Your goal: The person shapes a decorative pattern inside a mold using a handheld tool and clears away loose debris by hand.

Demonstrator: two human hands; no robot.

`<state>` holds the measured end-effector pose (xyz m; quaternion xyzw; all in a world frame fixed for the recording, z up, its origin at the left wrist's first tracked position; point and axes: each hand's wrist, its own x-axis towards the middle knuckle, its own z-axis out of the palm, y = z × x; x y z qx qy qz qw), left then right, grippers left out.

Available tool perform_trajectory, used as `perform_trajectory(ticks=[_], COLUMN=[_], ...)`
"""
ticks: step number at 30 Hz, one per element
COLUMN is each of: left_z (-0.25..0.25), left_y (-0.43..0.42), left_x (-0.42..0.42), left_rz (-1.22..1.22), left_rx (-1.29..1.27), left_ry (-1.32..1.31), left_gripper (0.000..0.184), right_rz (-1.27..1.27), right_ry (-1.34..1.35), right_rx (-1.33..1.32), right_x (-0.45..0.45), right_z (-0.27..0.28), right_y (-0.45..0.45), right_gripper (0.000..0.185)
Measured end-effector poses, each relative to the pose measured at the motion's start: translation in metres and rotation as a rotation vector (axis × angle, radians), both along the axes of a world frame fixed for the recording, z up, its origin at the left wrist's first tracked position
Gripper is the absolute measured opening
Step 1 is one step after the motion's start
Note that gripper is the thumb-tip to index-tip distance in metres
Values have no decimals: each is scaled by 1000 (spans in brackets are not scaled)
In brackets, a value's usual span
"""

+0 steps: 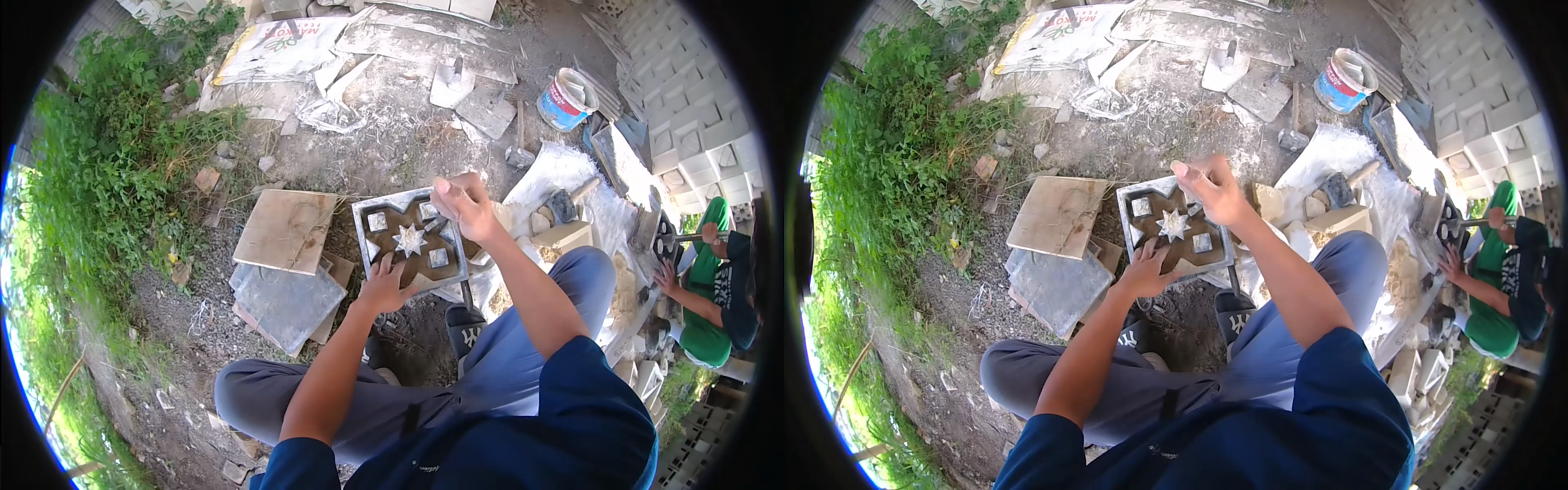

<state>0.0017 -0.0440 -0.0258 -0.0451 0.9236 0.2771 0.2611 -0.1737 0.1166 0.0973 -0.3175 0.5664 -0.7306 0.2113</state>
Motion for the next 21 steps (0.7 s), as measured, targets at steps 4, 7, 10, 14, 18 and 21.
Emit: perform_trajectory(ticks=[4,7,10,14,18,21], left_z=[20,24,26,30,24,18], left_y=[6,11,12,5,4,4], left_x=[-5,11,14,12,16,15], left_rz=[-49,-47,-45,-57,-59,-78], left_rx=[-113,-138,-138,-104,-107,-108], left_ry=[-128,-118,-54,-85,-43,-64], left_gripper=[73,72,73,73,73,73], right_rz=[-82,47,-77,-53,-90,-172], right_ry=[-114,-13,-20,-63,-181,-74], right_rx=[-55,4,136,14,-33,11], right_x=[-10,4,2,-5,5,2], right_z=[-8,24,-19,3,-9,-16], right_y=[-10,0,-12,-9,-13,-12], right_gripper=[64,66,66,58,65,64])
